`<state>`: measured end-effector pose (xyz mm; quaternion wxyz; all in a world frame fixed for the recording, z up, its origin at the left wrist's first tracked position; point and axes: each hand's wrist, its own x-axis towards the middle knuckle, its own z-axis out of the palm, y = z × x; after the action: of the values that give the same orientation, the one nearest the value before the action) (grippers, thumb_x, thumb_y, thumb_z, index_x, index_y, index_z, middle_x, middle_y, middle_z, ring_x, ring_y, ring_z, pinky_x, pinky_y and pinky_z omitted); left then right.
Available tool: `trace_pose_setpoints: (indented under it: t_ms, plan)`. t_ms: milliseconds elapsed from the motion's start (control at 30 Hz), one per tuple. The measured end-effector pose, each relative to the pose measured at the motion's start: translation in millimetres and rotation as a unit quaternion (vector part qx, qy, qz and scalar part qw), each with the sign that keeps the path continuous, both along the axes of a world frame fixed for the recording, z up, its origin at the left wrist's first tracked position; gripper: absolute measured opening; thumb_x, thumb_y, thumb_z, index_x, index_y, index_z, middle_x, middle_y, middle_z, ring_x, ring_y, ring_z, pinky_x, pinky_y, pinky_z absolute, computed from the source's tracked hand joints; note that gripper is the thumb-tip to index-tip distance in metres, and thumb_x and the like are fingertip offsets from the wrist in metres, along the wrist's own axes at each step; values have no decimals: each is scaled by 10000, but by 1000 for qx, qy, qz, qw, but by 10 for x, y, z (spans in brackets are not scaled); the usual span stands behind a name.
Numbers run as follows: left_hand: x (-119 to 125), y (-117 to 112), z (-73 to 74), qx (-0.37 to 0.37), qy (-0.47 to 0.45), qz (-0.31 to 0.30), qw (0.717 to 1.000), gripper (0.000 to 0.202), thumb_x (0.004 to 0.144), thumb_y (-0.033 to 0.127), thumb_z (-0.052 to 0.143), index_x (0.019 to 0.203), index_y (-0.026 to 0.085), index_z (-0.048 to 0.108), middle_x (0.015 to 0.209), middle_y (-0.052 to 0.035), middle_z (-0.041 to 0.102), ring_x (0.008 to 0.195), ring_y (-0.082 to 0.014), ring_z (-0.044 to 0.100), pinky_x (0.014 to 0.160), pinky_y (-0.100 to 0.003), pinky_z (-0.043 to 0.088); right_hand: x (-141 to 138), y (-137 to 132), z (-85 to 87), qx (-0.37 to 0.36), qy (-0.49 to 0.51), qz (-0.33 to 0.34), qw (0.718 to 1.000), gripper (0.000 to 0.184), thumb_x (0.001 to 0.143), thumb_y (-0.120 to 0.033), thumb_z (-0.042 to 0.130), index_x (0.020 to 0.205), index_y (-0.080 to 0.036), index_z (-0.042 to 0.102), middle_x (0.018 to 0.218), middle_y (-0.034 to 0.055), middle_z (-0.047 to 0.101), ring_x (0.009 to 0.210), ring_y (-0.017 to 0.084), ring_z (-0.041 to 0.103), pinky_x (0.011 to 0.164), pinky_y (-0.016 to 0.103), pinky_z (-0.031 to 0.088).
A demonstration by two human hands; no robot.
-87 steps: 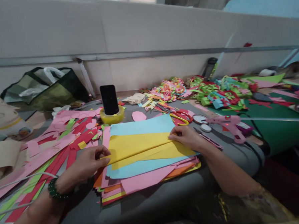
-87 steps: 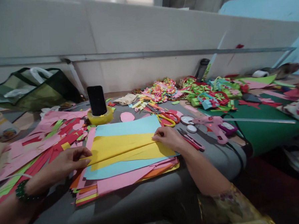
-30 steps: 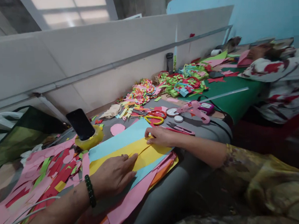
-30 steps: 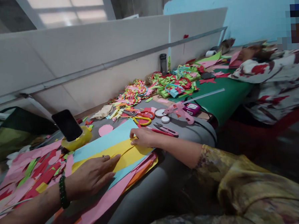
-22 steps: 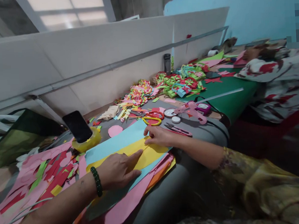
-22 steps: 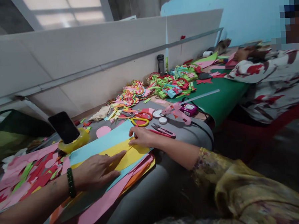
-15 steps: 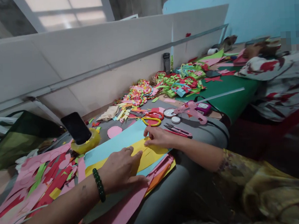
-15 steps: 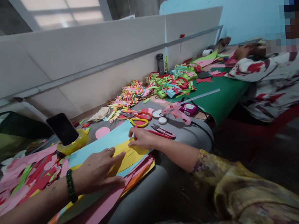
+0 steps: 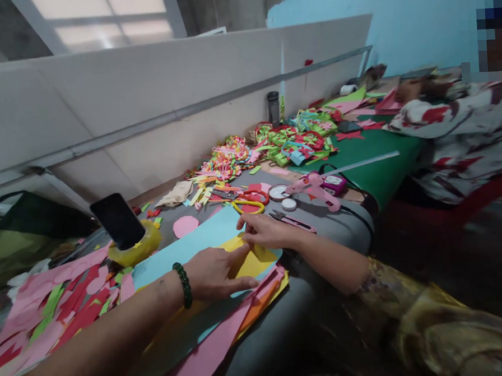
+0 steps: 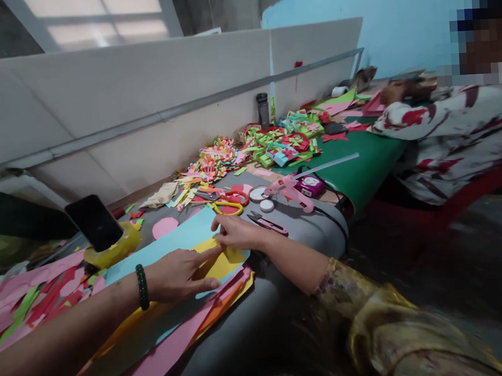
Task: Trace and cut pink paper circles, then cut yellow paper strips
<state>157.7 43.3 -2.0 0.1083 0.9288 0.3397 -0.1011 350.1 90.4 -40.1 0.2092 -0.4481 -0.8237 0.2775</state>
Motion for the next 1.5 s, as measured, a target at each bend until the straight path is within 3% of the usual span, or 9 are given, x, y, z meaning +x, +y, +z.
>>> trace_pose_setpoints:
  t_ms: [200,333,600,900,1033,1167,1300,1500]
  plan:
    - [27,-66,-2,18,13,22,1000,843,758,790,225,1398,247,306,799,-76,648,719,-276,621,574,-308,386,-36,-10,-49,13,-8,-5,1000,230,763,-139,522,992,-162,531,743,5,597,676,137,545,564,211,377]
    - [-69,-209,-78,52,1,54,997,889,747,797,232,1429,227,271,926,-116,600,756,-278,616,630,-340,426,-40,-7,-58,25,-13,7,1000,203,780,-140,517,980,-164,540,751,10,588,703,143,542,593,218,371]
    - [-475,-643,-252,50,-25,153,987,853,787,732,329,1464,234,184,1133,-157,516,917,-299,591,750,-380,466,-26,32,-76,26,-16,27,999,147,811,-196,498,949,-171,541,715,2,576,658,136,529,571,219,361]
    - [-966,-1185,-255,19,-36,279,959,825,802,690,386,1465,239,194,1147,-151,505,966,-300,569,801,-401,469,-35,74,-52,18,-25,31,999,160,816,-232,474,948,-158,524,701,13,560,634,145,527,552,234,366]
    - [-1141,-1384,-320,36,-29,325,945,833,798,690,394,1462,223,208,1143,-147,529,1008,-297,565,832,-399,471,-38,95,-38,16,-40,26,999,175,809,-265,473,937,-157,523,694,16,559,621,149,522,546,242,369]
    - [-1325,-1583,-440,65,-24,364,929,808,810,676,389,1458,223,223,1267,-155,504,1141,-311,522,918,-409,447,-38,128,-36,11,-43,26,999,184,800,-293,471,924,-165,515,681,12,553,608,150,517,541,246,377]
    - [-1481,-1704,-513,81,-24,365,927,795,825,661,382,1462,217,210,1324,-164,483,1174,-309,513,922,-406,457,-39,154,-34,0,-45,21,999,194,783,-312,485,910,-169,516,680,12,552,611,154,518,537,250,380]
    - [-1649,-1659,-506,81,-38,305,948,798,836,648,381,1441,141,260,1307,-207,500,1150,-313,539,912,-407,472,-45,157,-41,-29,-28,10,999,178,796,-309,469,915,-180,506,660,-4,519,573,138,494,518,248,371]
